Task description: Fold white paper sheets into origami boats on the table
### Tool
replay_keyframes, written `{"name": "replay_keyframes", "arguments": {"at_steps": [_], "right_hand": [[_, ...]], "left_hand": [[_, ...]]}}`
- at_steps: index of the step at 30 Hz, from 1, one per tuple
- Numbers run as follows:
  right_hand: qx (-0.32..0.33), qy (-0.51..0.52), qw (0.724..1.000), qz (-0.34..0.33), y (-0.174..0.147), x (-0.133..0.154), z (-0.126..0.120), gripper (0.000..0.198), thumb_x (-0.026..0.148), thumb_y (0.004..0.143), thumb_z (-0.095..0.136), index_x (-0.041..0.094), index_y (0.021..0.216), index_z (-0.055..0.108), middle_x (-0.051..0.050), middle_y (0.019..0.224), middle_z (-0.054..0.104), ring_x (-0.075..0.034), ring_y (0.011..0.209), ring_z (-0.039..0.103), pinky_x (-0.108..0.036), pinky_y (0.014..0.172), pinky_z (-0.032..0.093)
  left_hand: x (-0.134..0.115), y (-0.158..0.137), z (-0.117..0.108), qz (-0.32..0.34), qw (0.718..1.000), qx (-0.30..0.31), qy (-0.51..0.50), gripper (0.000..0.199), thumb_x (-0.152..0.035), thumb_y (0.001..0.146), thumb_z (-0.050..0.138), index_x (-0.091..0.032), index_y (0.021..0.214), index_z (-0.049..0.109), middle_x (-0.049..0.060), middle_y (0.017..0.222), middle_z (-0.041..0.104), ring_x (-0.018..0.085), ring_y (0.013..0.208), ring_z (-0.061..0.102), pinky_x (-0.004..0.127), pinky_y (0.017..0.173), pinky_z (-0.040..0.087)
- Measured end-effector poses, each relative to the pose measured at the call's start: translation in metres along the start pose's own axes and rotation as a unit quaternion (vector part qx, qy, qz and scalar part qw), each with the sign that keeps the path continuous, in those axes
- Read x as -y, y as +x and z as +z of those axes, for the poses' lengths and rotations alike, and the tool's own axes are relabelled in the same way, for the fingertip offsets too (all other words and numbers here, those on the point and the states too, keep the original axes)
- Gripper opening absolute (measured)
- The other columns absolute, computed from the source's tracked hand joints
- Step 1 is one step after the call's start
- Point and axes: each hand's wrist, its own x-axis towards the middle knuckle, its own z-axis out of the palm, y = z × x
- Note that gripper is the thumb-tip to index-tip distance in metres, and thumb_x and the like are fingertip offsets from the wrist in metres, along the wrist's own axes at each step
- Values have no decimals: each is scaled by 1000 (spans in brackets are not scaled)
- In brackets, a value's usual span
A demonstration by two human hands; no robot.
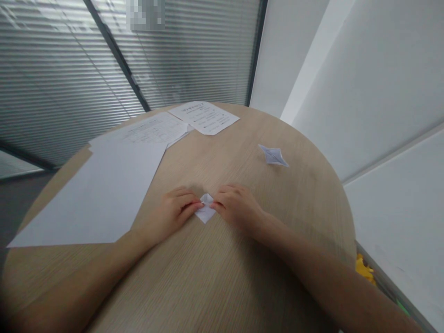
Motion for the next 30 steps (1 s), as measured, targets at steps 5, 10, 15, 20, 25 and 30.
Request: {"name": "replay_keyframes", "arguments": {"at_steps": [5,10,15,20,25,30], "right_hand": [[0,20,999,46,3,3,-1,23,21,90,63,16,68,62,-2,73,63,-16,76,57,-30,74,38],[-21,52,994,95,6,5,0,26,21,87,66,16,63,58,-1,71,59,-15,72,54,-29,70,36],[-30,62,991,113,6,6,0,28,21,87,66,17,61,56,0,71,59,-15,72,54,-30,69,35],[-26,69,990,124,6,6,1,27,21,87,65,18,62,56,0,70,59,-15,71,54,-30,69,34],[-29,59,987,144,7,10,1,28,20,87,64,18,61,53,-1,71,60,-16,73,55,-31,69,34],[-50,64,988,128,2,12,3,23,19,84,67,18,66,53,-1,74,61,-17,77,55,-31,74,36]], "left_hand": [[4,-1,-6,-60,998,6,25,24,-30,94,57,-18,76,67,4,76,63,20,81,57,33,73,43],[2,5,-6,-118,992,19,45,29,-35,94,57,-18,72,66,3,75,61,21,83,56,36,74,41],[1,7,-7,-148,986,42,69,31,-38,94,57,-18,73,67,3,78,61,24,88,56,40,79,39],[6,3,-10,-130,989,48,60,30,-41,94,57,-19,76,68,3,80,62,24,89,55,41,80,39],[13,4,-8,-108,992,37,58,32,-41,93,57,-19,72,66,2,77,62,22,85,56,37,78,40],[16,3,-8,-93,994,39,37,24,-37,88,66,-19,72,66,2,78,63,21,85,57,36,77,39]]}}
